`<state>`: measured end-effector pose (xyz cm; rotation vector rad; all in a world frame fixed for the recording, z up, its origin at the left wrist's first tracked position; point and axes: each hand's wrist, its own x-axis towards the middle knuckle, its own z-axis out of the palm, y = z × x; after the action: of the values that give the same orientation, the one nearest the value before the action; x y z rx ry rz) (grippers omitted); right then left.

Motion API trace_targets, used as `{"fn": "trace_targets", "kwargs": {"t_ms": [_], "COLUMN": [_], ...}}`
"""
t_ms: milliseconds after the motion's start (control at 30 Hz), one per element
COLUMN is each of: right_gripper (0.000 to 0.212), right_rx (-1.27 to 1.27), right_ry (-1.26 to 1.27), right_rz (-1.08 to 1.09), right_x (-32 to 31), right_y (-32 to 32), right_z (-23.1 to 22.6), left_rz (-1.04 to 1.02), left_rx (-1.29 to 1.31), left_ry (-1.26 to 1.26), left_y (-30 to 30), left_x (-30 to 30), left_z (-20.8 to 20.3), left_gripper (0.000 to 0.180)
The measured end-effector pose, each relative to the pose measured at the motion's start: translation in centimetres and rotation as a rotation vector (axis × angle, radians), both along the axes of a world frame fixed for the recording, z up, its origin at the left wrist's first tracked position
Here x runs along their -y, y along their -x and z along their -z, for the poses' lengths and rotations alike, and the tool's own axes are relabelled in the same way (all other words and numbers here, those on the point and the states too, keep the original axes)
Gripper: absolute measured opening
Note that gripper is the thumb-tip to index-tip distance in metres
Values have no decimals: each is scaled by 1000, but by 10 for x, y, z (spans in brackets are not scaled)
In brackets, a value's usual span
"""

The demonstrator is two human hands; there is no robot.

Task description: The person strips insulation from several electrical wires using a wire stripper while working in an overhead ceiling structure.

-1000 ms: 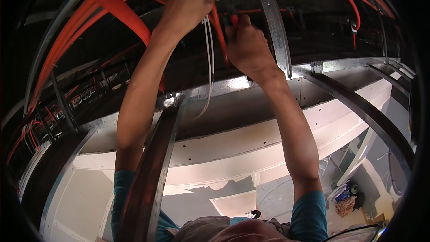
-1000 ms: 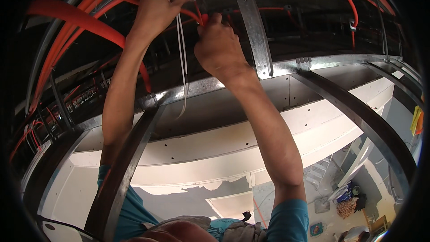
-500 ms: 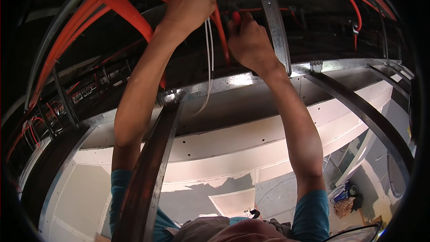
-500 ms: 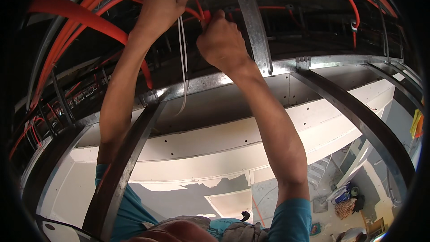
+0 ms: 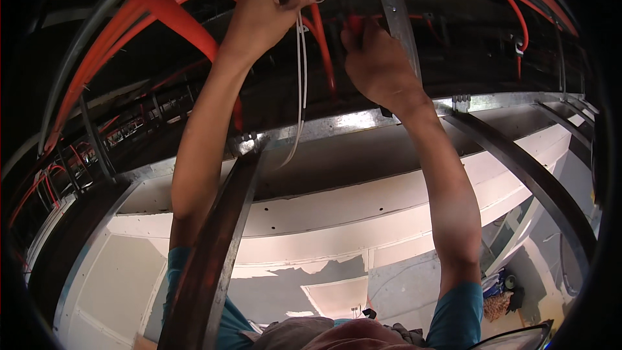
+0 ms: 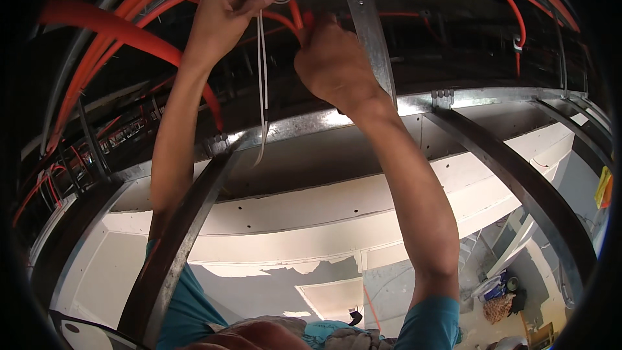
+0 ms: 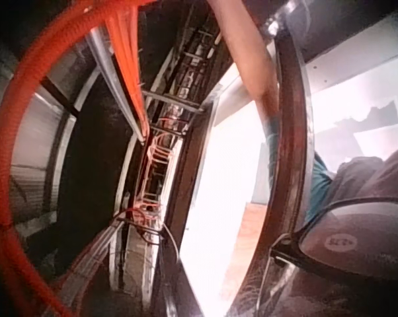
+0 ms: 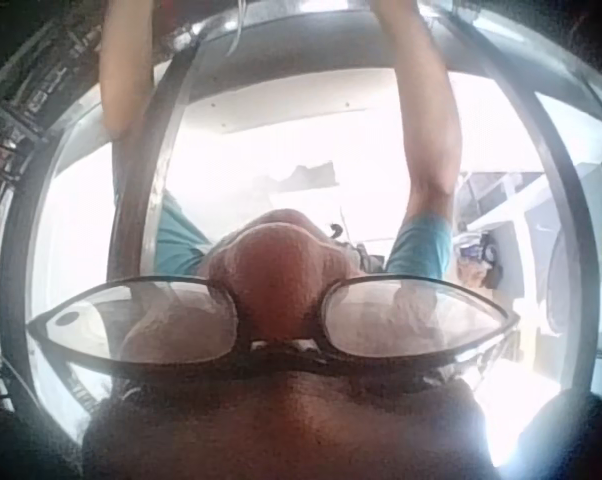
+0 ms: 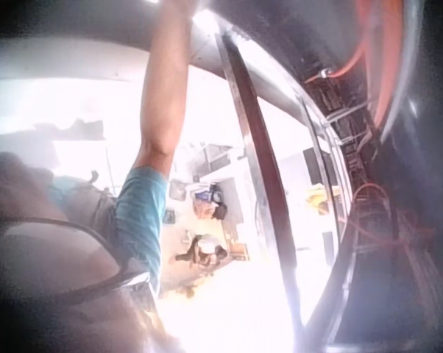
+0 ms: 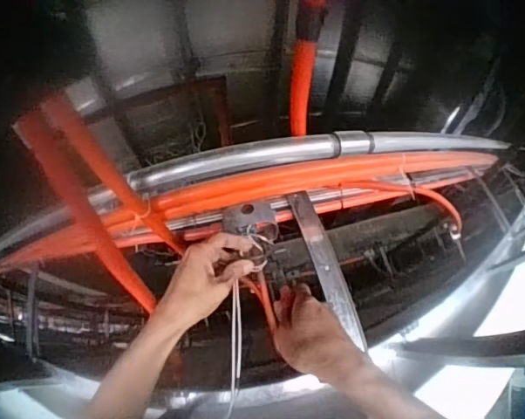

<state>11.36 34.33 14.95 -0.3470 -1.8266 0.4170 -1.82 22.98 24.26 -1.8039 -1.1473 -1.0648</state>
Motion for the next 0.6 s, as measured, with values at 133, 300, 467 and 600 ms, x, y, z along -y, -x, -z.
{"fn": "trace_targets", "kwargs": {"t_ms": [133, 300, 467, 600], "right_gripper": [36, 36, 34, 30], "right_rx": [-33, -54, 332, 264], "right_ry": [-27, -151, 321, 459], "right_rz": [-73, -54, -428, -624], "right_x": [0, -11, 5, 7], "right_y": [4, 2, -31, -41], "right_z": [0, 4, -20, -24], "left_rz": [-160, -235, -350, -409], "left_rx": [-276, -439, -598, -620], "left_ry": [-194, -368, -423, -388], "left_y": [18, 9, 16, 10], "left_x": [-19, -28, -27, -23], "left_z": [-4, 7, 12, 17], "left_gripper": [20, 10, 17, 23]}}
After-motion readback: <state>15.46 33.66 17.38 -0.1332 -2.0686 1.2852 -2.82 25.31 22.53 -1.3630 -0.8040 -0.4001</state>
